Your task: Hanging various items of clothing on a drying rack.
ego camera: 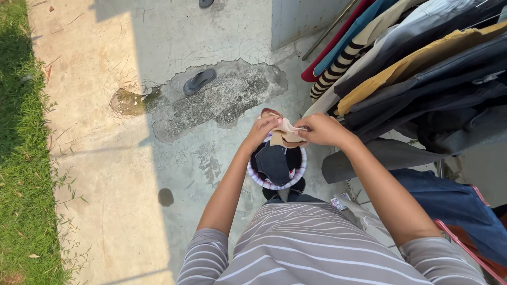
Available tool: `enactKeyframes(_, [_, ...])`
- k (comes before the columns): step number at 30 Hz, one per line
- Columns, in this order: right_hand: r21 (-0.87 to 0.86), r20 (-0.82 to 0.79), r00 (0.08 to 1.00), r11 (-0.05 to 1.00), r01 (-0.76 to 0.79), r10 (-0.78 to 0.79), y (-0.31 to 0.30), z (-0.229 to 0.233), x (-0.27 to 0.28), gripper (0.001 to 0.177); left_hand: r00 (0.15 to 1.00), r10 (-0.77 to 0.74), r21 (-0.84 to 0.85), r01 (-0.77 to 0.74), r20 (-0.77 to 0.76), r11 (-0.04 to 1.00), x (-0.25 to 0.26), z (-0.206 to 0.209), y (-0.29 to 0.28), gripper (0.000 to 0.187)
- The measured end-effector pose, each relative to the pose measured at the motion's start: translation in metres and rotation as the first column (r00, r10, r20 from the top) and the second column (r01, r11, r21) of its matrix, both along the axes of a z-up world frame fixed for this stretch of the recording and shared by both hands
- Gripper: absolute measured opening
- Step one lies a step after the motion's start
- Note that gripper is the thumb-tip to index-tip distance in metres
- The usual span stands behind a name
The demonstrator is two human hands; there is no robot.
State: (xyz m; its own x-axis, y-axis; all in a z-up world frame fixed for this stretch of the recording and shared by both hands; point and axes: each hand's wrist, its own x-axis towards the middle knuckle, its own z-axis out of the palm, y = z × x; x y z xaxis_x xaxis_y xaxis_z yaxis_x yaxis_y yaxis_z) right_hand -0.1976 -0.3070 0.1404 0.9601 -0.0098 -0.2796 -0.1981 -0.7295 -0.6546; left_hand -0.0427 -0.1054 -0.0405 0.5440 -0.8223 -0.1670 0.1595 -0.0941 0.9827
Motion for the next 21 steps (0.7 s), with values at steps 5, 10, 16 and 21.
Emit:
enactKeyframes(5, [0.064,0.19,0.97,0.988,0.143,-0.152,-0.035,-0.02,-0.025,0.028,0.93,0.235,-0.065,-0.263,-0.281,0.963,-0.025,0.06,-0.044,0.033])
enactKeyframes(10, [0.26,0.365,0.8,0.877,0.404,-0.476,-0.071,-0.098,-0.064,0.03,0.959,0.217,-0.173,-0.249,-0.184,0.953,-0.018,0.123,-0.054,0.034])
enactKeyframes(16, [0.663,-0.394,0.721,0.368,0.652,-0.57,-0.028,-0.151,-0.068,0.036,0.895,0.082,-0.082,-0.131,-0.439,0.988,-0.01,0.176,-0.041,0.07])
enactKeyframes(21, [0.74,-0.647,0.692,-0.044,0.672,-0.32,0.025,-0.126,-0.037,0.059,0.862,0.047,-0.209,-0.174,-0.505,0.962,-0.012,0.17,-0.015,0.088])
